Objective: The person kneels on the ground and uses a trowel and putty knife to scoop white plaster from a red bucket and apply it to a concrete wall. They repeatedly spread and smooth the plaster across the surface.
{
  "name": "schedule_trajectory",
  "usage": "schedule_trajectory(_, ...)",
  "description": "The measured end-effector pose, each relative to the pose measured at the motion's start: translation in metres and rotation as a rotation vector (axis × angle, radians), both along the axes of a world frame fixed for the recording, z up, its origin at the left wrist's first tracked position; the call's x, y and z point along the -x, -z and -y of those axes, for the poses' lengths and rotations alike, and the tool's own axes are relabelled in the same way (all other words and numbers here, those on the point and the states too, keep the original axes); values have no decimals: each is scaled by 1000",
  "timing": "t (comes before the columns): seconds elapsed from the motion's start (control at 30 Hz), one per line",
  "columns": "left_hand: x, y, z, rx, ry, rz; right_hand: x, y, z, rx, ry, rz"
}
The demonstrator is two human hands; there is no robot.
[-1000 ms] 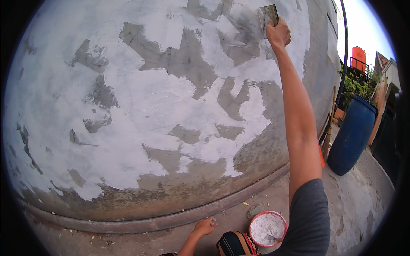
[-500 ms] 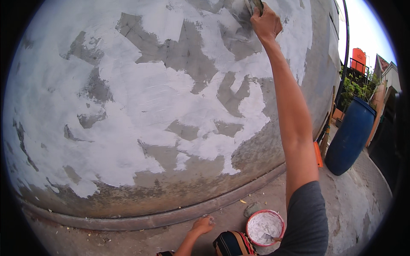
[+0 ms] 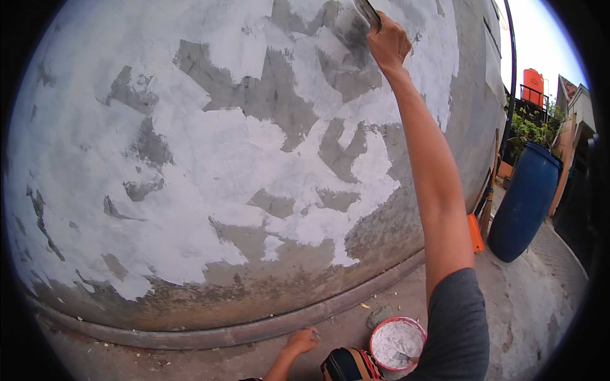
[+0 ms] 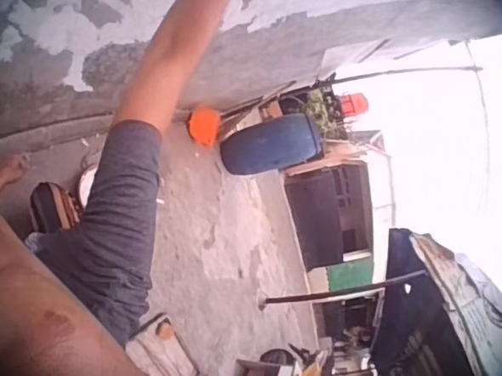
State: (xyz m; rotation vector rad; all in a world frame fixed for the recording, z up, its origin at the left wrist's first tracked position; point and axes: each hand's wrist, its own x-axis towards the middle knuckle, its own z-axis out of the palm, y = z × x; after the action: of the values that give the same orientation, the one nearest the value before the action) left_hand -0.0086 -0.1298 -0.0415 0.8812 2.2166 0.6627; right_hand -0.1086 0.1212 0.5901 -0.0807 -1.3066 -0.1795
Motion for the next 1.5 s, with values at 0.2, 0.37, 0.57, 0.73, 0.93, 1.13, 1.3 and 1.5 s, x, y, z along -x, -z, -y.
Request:
schedule_trajectory(0.2,-1,3,-7,-20,14,3,17,42,16,-340,3,98)
schedule_trajectory(0.37,-6,12,-1,1,32,-61,-19,18,4,91,-190,82)
schedule_trajectory(0.57,6,16,0,-4,40,-80,-10,-11,-12,341,-131,-10)
schedule_trajectory(0.73,1,5,4,-5,51,-87,-4,-11,12,211,-150,6)
schedule_trajectory(0.93,2,12,-2,10,43,-51,9,-2,41,35,-96,81)
schedule_trajectory(1.13,-1,4,-2,38,59,-54,-3,36,44,-295,-146,102)
schedule_trajectory(1.3,-1,9,1,23,63,-78,10,13,31,-225,-186,-71)
schedule_trajectory(1.5,-5,-12,0,64,66,-79,41,44,62,-206,-55,153)
